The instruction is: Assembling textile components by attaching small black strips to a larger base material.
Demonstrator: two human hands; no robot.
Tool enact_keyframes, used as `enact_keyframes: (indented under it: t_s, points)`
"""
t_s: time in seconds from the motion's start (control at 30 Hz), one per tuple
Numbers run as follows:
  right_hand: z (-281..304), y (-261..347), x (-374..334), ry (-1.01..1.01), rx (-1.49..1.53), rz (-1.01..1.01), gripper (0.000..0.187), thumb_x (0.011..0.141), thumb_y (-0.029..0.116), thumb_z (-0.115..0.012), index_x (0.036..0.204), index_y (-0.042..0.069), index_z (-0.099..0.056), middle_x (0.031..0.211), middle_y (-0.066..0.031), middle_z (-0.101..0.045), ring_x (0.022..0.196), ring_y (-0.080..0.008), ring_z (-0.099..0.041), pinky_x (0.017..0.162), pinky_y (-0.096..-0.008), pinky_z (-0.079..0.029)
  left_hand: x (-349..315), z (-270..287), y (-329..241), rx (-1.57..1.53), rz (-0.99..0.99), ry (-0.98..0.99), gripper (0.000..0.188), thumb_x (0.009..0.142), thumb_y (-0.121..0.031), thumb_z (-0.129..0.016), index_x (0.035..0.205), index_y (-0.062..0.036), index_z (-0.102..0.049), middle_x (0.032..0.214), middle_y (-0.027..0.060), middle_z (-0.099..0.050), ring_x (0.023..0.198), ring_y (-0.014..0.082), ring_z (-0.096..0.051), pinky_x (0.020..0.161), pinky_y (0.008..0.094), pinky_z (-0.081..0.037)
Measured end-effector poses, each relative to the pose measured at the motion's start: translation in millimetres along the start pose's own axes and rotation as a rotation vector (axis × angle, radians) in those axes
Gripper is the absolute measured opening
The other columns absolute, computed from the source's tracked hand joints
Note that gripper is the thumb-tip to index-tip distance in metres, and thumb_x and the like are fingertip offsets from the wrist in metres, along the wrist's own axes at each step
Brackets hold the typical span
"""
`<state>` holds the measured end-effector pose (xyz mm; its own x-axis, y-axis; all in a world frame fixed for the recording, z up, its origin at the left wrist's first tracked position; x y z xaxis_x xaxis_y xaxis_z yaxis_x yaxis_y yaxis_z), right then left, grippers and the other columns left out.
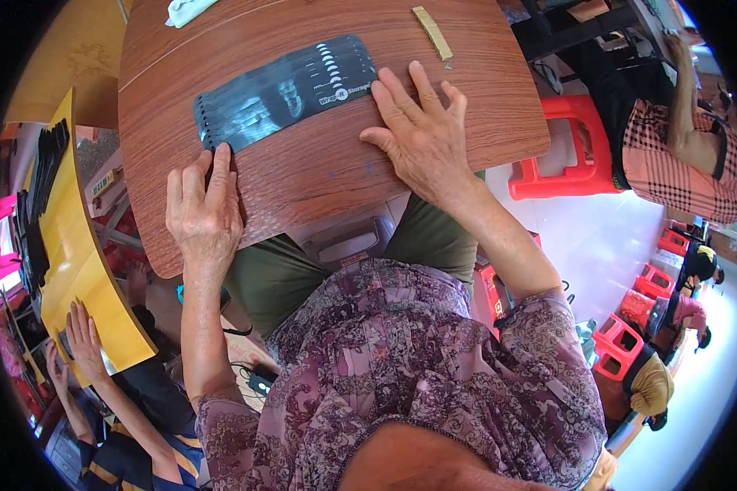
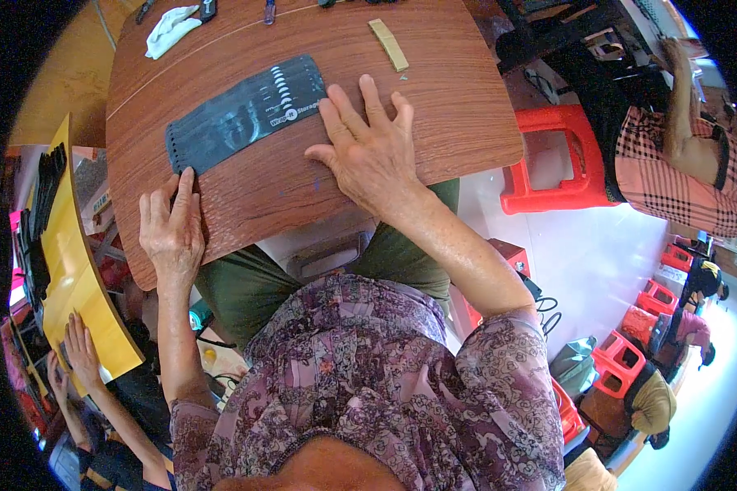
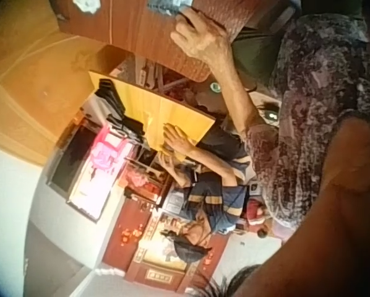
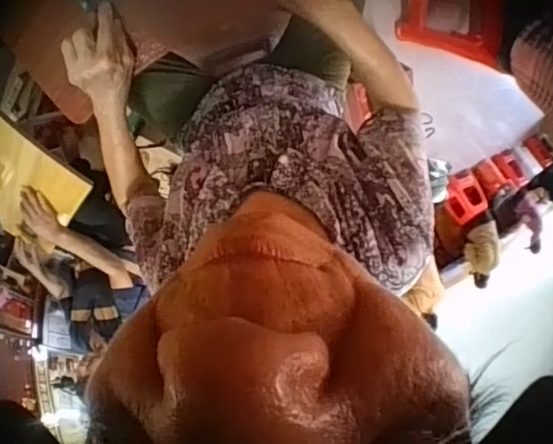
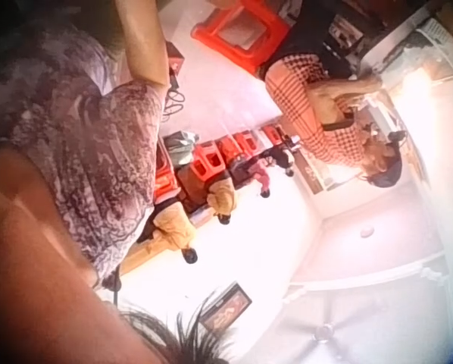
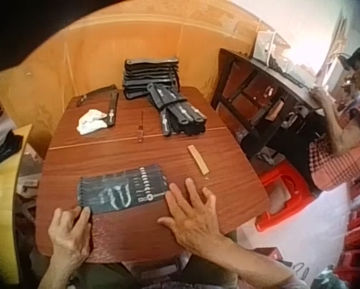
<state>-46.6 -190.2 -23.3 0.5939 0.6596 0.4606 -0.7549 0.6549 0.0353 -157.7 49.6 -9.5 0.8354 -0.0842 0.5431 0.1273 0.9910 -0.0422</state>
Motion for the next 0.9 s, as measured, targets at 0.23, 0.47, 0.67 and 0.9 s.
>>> enact_keyframes:
  t_s: [0.23, 0.47, 0.67, 0.9]
  points:
    - [2.8, -8.5, -1.6, -0.176, 0.186, -0.132, 0.035, 0.077, 0.020, -0.069, 0.105, 0.001, -0.062, 0.108, -0.0104, -0.061, 0.104, -0.0276, -0.050, 0.081, -0.0423, -0.033, -3.1, -0.9, -1.0, -0.002, -0.006, -0.011, 0.032, 0.072, -0.001, -0.069, 0.105, 0.0000, -0.067, 0.093, 0.0128, -0.061, 0.077, 0.0267, -0.056, 0.064, 0.0358, -0.048]
    - [3.5, -23.3, 5.2, -0.273, 0.206, -0.163, 0.025, 0.073, 0.009, -0.067, 0.098, 0.007, -0.066, 0.094, -0.0050, -0.060, 0.091, -0.0249, -0.049, 0.076, -0.0401, -0.032, -4.8, 0.8, 0.9, -0.052, 0.009, -0.042, 0.030, 0.074, 0.003, -0.069, 0.104, 0.0016, -0.066, 0.094, 0.0144, -0.063, 0.077, 0.0279, -0.058, 0.066, 0.0362, -0.049]
    - [-3.7, -16.8, 7.2, -0.227, 0.215, -0.131, 0.023, 0.071, 0.007, -0.066, 0.094, 0.008, -0.067, 0.099, -0.0075, -0.056, 0.095, -0.0275, -0.047, 0.077, -0.0430, -0.031, -4.8, 0.6, 0.7, -0.070, 0.004, -0.047, 0.030, 0.074, 0.003, -0.069, 0.104, 0.0018, -0.066, 0.094, 0.0151, -0.063, 0.078, 0.0281, -0.059, 0.066, 0.0361, -0.049]
    - [-1.4, -28.5, 10.8, -0.282, 0.177, -0.144, 0.018, 0.073, 0.013, -0.067, 0.089, 0.007, -0.066, 0.090, -0.0068, -0.056, 0.090, -0.0280, -0.047, 0.075, -0.0436, -0.033, -6.4, 2.9, -1.5, -0.085, 0.009, -0.069, 0.030, 0.076, 0.003, -0.068, 0.105, 0.0011, -0.066, 0.096, 0.0153, -0.063, 0.079, 0.0280, -0.060, 0.067, 0.0357, -0.050]
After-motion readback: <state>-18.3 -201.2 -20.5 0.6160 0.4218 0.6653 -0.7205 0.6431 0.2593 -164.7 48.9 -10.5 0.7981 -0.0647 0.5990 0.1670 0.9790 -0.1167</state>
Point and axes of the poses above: each hand's wrist, its own x-axis towards the middle knuckle, its own z-axis out of the back of the hand, y = z × x, the point moved 2 cm from there along x, towards the middle knuckle
